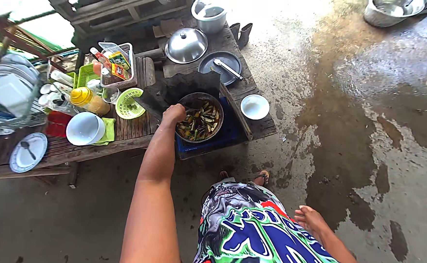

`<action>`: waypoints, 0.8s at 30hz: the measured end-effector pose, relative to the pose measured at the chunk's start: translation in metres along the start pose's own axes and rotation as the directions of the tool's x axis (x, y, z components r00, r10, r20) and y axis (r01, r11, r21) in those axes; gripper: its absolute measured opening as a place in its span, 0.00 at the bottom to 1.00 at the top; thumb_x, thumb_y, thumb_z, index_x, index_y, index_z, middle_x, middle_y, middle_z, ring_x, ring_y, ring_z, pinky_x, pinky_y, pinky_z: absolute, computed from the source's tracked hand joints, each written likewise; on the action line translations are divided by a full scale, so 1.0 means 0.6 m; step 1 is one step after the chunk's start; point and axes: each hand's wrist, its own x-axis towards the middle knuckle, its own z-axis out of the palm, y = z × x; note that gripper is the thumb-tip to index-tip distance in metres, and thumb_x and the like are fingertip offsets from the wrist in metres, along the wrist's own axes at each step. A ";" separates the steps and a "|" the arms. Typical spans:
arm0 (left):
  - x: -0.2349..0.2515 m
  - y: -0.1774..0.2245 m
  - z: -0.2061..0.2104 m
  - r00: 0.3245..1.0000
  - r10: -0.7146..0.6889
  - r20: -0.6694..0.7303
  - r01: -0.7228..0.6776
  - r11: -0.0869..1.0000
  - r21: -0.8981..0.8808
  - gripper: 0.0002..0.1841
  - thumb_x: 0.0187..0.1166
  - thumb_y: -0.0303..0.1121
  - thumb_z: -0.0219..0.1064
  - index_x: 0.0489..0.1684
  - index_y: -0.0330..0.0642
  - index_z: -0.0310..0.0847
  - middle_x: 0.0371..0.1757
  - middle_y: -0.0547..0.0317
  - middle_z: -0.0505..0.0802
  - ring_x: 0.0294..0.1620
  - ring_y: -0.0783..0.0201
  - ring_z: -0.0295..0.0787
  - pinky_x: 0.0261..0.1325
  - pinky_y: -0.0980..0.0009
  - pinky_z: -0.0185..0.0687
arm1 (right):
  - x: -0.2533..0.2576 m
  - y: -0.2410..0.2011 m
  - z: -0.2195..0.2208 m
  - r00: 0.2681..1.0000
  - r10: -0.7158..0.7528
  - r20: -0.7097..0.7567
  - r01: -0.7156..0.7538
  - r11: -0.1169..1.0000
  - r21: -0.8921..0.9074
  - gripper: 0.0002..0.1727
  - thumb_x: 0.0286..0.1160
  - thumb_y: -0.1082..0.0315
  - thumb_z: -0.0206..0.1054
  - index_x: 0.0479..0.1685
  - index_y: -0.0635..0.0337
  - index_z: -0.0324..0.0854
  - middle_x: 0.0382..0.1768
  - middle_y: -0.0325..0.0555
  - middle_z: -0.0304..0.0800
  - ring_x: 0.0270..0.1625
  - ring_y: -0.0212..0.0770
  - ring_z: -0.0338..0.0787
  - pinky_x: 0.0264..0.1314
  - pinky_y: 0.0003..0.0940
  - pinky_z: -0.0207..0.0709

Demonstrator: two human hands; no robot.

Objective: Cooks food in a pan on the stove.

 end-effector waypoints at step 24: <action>-0.063 0.062 0.033 0.998 0.069 0.004 -0.068 0.968 0.244 0.11 0.79 0.35 0.65 0.52 0.44 0.88 0.55 0.41 0.93 0.60 0.37 0.89 0.50 0.32 0.82 | -0.001 -0.003 0.020 1.000 -0.011 0.016 0.011 1.000 -0.023 0.25 0.97 0.58 0.45 0.82 0.64 0.66 0.70 0.65 0.82 0.58 0.57 0.91 0.58 0.52 0.83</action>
